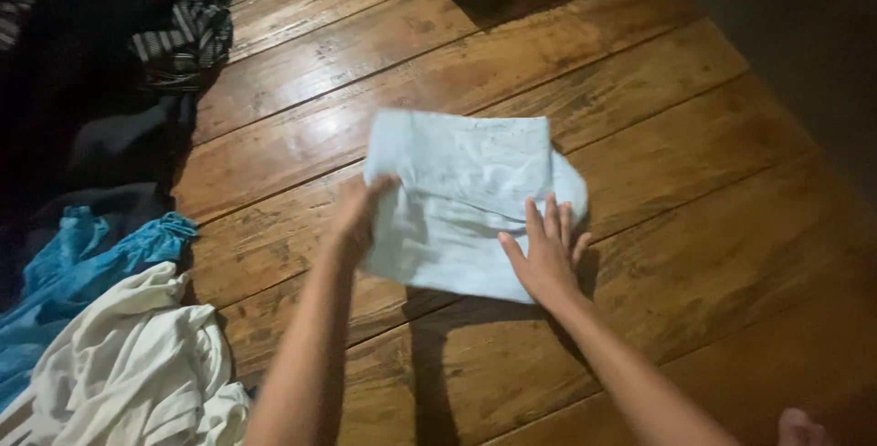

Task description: Folding a white patterned shirt on a wooden floor.

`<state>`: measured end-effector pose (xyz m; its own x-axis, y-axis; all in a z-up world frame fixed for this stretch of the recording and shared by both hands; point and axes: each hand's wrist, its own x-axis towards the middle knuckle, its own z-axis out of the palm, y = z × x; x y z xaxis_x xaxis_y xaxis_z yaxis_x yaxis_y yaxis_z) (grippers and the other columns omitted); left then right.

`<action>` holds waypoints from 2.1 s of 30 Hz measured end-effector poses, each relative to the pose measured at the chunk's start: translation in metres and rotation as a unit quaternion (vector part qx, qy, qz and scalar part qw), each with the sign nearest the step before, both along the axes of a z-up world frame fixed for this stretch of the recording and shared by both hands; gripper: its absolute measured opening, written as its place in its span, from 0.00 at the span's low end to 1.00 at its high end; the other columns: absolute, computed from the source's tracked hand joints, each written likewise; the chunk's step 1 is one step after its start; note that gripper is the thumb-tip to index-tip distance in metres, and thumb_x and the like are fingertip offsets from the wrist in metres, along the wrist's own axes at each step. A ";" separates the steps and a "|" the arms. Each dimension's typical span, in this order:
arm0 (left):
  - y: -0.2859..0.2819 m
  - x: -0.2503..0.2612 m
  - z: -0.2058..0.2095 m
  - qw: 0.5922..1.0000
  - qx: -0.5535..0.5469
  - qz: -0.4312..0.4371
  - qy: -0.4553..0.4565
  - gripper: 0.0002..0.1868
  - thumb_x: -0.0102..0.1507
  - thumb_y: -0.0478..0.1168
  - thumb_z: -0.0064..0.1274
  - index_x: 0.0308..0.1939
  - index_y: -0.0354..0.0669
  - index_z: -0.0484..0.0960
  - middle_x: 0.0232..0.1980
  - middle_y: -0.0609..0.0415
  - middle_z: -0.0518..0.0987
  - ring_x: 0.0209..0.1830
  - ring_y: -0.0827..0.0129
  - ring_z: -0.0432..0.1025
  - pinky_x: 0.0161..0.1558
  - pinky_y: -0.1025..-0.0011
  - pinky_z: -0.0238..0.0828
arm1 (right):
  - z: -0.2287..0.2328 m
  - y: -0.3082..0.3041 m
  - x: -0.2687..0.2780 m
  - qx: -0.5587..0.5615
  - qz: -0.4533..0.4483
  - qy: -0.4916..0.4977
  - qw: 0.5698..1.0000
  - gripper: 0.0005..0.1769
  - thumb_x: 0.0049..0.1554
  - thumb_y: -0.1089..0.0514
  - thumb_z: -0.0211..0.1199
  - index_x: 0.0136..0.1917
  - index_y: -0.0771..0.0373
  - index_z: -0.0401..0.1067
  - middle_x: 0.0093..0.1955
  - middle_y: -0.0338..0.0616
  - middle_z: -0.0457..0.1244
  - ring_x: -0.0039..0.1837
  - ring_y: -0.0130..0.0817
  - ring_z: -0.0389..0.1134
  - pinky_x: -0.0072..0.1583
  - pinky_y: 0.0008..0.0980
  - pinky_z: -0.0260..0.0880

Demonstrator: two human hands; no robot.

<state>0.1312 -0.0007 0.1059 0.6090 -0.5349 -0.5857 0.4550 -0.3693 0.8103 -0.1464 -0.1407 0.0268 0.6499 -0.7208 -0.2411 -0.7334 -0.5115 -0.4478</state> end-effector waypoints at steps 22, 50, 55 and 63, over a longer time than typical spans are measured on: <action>0.045 -0.121 -0.080 0.583 0.098 -0.362 -0.720 0.22 0.63 0.36 0.49 0.62 0.43 0.72 0.42 0.50 0.76 0.37 0.57 0.77 0.34 0.60 0.76 | -0.012 -0.013 0.007 0.432 -0.275 -0.291 0.808 0.45 0.59 0.40 0.58 0.82 0.54 0.46 0.80 0.45 0.50 0.74 0.43 0.55 0.69 0.47 0.62; 0.188 -0.107 -0.185 0.970 0.013 0.178 -0.167 0.13 0.58 0.41 0.66 0.36 0.33 0.82 0.31 0.53 0.80 0.29 0.71 0.71 0.33 0.71 0.69 | -0.006 -0.089 0.022 0.109 0.197 0.030 0.974 0.23 0.51 0.47 0.75 0.46 0.70 0.77 0.40 0.48 0.68 0.43 0.37 0.68 0.46 0.39 0.69; 0.216 -0.145 -0.125 0.993 -0.022 0.116 0.028 0.17 0.57 0.31 0.61 0.48 0.37 0.74 0.39 0.54 0.77 0.35 0.70 0.72 0.39 0.72 0.73 | 0.003 -0.087 -0.021 0.315 0.168 0.206 0.911 0.23 0.49 0.51 0.75 0.53 0.68 0.79 0.40 0.53 0.66 0.39 0.43 0.63 0.41 0.45 0.62; 0.216 -0.122 -0.100 0.985 -0.069 0.065 0.143 0.12 0.63 0.40 0.59 0.46 0.47 0.73 0.33 0.60 0.72 0.28 0.76 0.67 0.30 0.76 0.65 | -0.039 -0.124 0.003 0.401 0.130 0.111 0.900 0.27 0.58 0.42 0.64 0.63 0.62 0.71 0.54 0.42 0.70 0.52 0.32 0.71 0.53 0.35 0.75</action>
<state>0.0094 0.2156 0.0058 0.4984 -0.5502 -0.6700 0.7081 -0.1876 0.6807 -0.1435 -0.2646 -0.0125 0.6435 -0.0883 -0.7603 -0.7523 -0.2565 -0.6069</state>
